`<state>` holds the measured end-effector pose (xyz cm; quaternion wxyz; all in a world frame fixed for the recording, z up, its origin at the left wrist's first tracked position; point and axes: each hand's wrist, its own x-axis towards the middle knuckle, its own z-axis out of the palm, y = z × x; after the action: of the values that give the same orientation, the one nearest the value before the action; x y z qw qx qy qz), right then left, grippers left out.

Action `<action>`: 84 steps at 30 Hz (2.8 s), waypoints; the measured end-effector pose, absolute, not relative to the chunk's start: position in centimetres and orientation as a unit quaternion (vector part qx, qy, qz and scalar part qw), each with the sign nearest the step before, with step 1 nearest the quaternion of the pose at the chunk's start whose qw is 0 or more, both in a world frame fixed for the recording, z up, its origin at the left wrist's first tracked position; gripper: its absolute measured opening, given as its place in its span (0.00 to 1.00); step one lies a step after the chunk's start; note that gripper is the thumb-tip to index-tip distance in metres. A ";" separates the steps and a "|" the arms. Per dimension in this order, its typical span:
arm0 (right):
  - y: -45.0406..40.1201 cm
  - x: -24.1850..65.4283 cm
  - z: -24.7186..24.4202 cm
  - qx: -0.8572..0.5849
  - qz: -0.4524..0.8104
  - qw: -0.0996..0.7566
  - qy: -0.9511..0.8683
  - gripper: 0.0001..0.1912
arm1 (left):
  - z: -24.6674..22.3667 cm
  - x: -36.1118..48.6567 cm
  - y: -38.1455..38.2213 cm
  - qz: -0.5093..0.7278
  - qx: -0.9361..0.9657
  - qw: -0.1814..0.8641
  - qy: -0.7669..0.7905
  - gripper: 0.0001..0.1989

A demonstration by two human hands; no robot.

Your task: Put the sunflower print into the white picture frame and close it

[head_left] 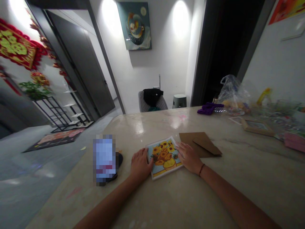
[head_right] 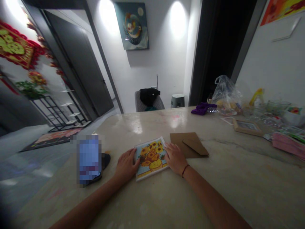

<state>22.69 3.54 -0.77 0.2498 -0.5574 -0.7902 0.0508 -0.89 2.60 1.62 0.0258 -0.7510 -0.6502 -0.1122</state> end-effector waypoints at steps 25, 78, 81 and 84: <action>4.1 23.1 -0.6 -0.537 0.113 0.326 -0.770 0.22 | 1.6 -0.9 2.7 -0.114 -0.756 -0.020 -0.645 0.25; 1.0 17.5 1.8 -0.603 -0.040 0.152 -0.782 0.19 | 2.1 -1.3 2.9 -0.199 -0.764 -0.013 -0.614 0.14; 0.7 17.2 1.8 -0.618 -0.028 0.146 -0.772 0.19 | 2.1 -1.2 3.1 -0.201 -0.765 -0.020 -0.611 0.14; 0.6 17.0 1.8 -0.628 -0.018 0.151 -0.763 0.20 | 1.9 -1.2 3.2 -0.205 -0.771 -0.020 -0.603 0.13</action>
<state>16.95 0.57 1.81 0.1511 -0.6282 -0.7630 -0.0184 -1.19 3.16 1.93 -0.0196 -0.7705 -0.6031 -0.2053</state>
